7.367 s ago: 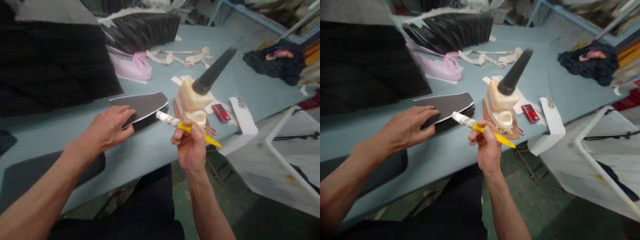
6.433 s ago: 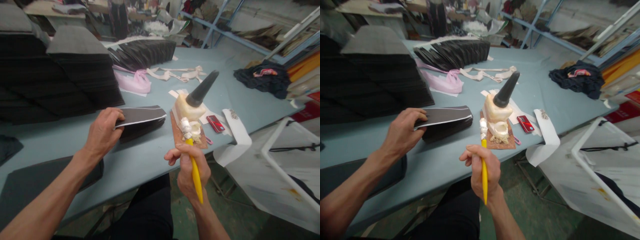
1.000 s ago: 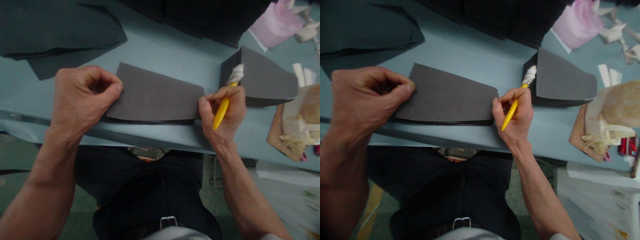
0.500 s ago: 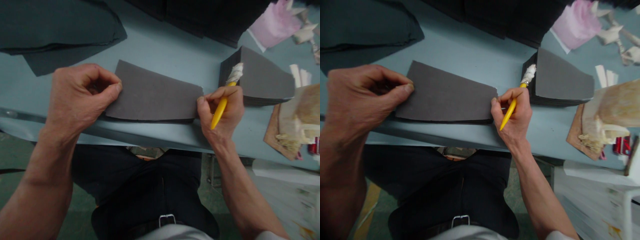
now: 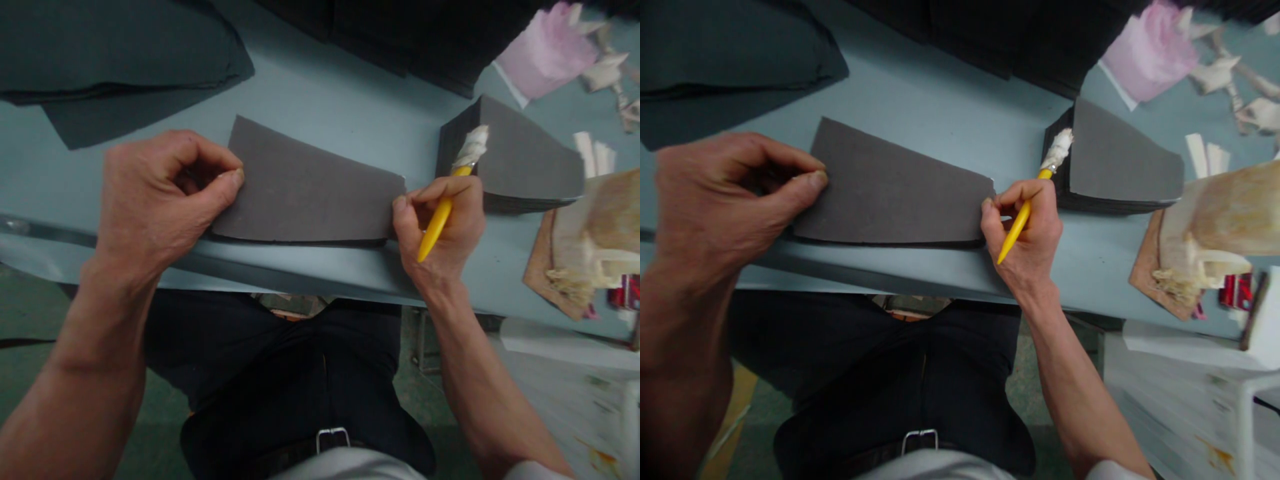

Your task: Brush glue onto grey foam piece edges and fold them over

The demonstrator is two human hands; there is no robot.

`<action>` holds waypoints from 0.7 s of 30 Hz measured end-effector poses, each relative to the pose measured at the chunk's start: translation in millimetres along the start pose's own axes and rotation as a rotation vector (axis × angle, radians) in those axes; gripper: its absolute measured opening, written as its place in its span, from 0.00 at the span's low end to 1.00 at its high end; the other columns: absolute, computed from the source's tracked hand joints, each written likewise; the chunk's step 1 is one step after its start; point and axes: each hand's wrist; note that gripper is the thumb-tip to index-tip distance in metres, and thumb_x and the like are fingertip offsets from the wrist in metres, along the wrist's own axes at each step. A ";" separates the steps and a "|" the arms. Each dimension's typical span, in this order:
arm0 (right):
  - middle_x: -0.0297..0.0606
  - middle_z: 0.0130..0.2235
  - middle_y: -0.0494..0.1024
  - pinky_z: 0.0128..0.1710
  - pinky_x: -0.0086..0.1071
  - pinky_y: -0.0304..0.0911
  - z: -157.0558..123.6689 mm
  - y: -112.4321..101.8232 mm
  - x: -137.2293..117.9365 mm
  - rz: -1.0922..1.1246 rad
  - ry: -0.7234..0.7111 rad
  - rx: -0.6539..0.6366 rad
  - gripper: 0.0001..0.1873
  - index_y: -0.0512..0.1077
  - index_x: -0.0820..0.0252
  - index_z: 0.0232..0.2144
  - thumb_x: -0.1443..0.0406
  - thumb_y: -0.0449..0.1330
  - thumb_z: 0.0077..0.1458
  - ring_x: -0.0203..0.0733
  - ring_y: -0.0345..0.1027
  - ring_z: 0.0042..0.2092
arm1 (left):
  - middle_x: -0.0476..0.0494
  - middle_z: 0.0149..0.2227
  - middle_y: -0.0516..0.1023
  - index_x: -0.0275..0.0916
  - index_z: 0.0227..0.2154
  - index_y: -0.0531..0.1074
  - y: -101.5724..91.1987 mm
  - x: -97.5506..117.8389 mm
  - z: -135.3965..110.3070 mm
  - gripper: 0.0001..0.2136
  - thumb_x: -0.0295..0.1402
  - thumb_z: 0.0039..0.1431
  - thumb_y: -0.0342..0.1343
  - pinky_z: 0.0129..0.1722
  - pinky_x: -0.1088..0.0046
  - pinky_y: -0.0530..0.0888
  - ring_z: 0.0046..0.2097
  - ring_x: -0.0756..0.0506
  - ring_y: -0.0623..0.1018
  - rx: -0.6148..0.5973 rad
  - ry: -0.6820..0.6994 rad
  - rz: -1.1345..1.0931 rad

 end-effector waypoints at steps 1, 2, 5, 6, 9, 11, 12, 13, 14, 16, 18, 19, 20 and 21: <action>0.33 0.34 0.72 0.32 0.42 0.74 -0.1 0.1 0.2 0.006 0.001 -0.002 0.14 0.66 0.47 0.38 0.52 0.66 0.67 0.43 0.70 0.32 | 0.52 0.33 0.83 0.46 0.37 0.85 0.3 0.2 -0.4 0.08 0.42 0.63 0.65 0.30 0.66 0.66 0.29 0.48 0.70 -0.001 -0.009 0.009; 0.33 0.34 0.72 0.32 0.41 0.74 -0.1 0.3 0.4 0.010 0.002 -0.002 0.14 0.66 0.47 0.38 0.52 0.66 0.67 0.43 0.70 0.32 | 0.51 0.33 0.83 0.48 0.37 0.85 0.7 0.5 -0.8 0.08 0.43 0.63 0.65 0.30 0.65 0.67 0.29 0.47 0.70 0.000 -0.018 0.019; 0.33 0.34 0.72 0.31 0.41 0.74 -0.6 0.8 0.8 0.004 0.007 0.002 0.15 0.65 0.47 0.38 0.51 0.66 0.67 0.43 0.71 0.33 | 0.50 0.34 0.83 0.50 0.38 0.85 1.8 1.8 -2.1 0.07 0.42 0.63 0.64 0.33 0.64 0.70 0.30 0.46 0.71 0.002 -0.037 0.046; 0.34 0.34 0.72 0.31 0.41 0.73 -0.9 0.9 0.8 0.003 0.009 0.003 0.15 0.65 0.47 0.38 0.51 0.66 0.67 0.43 0.71 0.33 | 0.50 0.34 0.83 0.50 0.38 0.85 2.2 2.4 -2.6 0.07 0.42 0.63 0.64 0.33 0.64 0.70 0.30 0.45 0.71 0.007 -0.034 0.053; 0.34 0.35 0.72 0.31 0.41 0.73 -2.4 0.6 0.8 0.022 0.027 -0.012 0.13 0.66 0.47 0.39 0.53 0.66 0.67 0.44 0.72 0.35 | 0.50 0.33 0.83 0.50 0.37 0.85 3.0 3.9 -4.2 0.06 0.41 0.64 0.63 0.33 0.64 0.70 0.30 0.46 0.72 0.013 -0.022 0.063; 0.34 0.36 0.72 0.32 0.41 0.74 -3.6 0.2 0.9 0.045 0.045 -0.026 0.12 0.66 0.47 0.39 0.55 0.66 0.68 0.45 0.73 0.36 | 0.50 0.33 0.82 0.49 0.37 0.84 3.5 4.2 -4.7 0.06 0.40 0.64 0.63 0.33 0.64 0.70 0.30 0.46 0.72 0.010 -0.011 0.068; 0.34 0.36 0.72 0.32 0.41 0.74 -4.1 0.0 1.0 0.056 0.053 -0.034 0.11 0.66 0.47 0.40 0.56 0.66 0.68 0.45 0.73 0.37 | 0.50 0.33 0.82 0.49 0.37 0.84 3.7 4.0 -4.8 0.06 0.40 0.64 0.62 0.32 0.64 0.70 0.30 0.46 0.72 0.008 -0.008 0.071; 0.33 0.36 0.72 0.32 0.41 0.74 -4.5 -0.2 1.2 0.064 0.057 -0.039 0.11 0.67 0.47 0.40 0.57 0.66 0.68 0.45 0.73 0.37 | 0.50 0.33 0.82 0.49 0.36 0.84 4.0 3.5 -4.7 0.06 0.40 0.64 0.62 0.32 0.64 0.70 0.30 0.46 0.72 0.008 -0.002 0.075; 0.33 0.36 0.73 0.32 0.41 0.74 -4.8 -0.3 1.3 0.067 0.056 -0.041 0.10 0.67 0.47 0.40 0.57 0.66 0.68 0.45 0.74 0.37 | 0.51 0.32 0.82 0.48 0.36 0.83 4.2 3.0 -4.5 0.06 0.39 0.64 0.62 0.32 0.64 0.70 0.30 0.46 0.73 0.007 0.005 0.077; 0.32 0.36 0.73 0.32 0.39 0.74 -4.6 -0.2 1.4 0.062 0.037 -0.038 0.10 0.67 0.47 0.41 0.58 0.67 0.67 0.43 0.73 0.36 | 0.51 0.33 0.81 0.48 0.37 0.83 4.5 2.1 -4.3 0.06 0.39 0.65 0.62 0.33 0.64 0.70 0.30 0.46 0.73 0.001 0.030 0.092; 0.31 0.36 0.73 0.31 0.37 0.74 -3.8 -0.1 1.1 0.048 0.004 -0.029 0.11 0.66 0.48 0.40 0.60 0.67 0.67 0.41 0.72 0.34 | 0.51 0.33 0.80 0.46 0.38 0.83 4.6 1.9 -4.3 0.06 0.38 0.67 0.61 0.35 0.64 0.71 0.31 0.47 0.74 -0.010 0.061 0.136; 0.31 0.35 0.73 0.31 0.36 0.73 -3.2 0.0 0.8 0.043 -0.011 -0.026 0.11 0.66 0.48 0.40 0.60 0.67 0.66 0.40 0.71 0.33 | 0.51 0.33 0.80 0.45 0.39 0.83 4.4 2.0 -4.5 0.07 0.38 0.68 0.60 0.36 0.64 0.71 0.32 0.47 0.74 -0.016 0.077 0.163; 0.31 0.35 0.73 0.30 0.35 0.73 -2.8 0.0 0.4 0.041 -0.021 -0.027 0.11 0.66 0.49 0.41 0.61 0.67 0.66 0.39 0.70 0.32 | 0.51 0.34 0.79 0.44 0.39 0.82 4.2 2.1 -4.7 0.07 0.37 0.69 0.59 0.37 0.65 0.71 0.32 0.47 0.74 -0.021 0.092 0.188; 0.30 0.35 0.72 0.30 0.34 0.73 -2.4 0.0 0.0 0.041 -0.030 -0.029 0.10 0.66 0.49 0.41 0.62 0.66 0.67 0.38 0.70 0.32 | 0.51 0.34 0.79 0.43 0.40 0.82 4.0 2.2 -5.0 0.07 0.37 0.70 0.59 0.37 0.65 0.72 0.33 0.48 0.74 -0.023 0.110 0.209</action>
Point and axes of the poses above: each hand's wrist, its own z-axis towards the middle knuckle, its own y-axis out of the palm, x = y × z
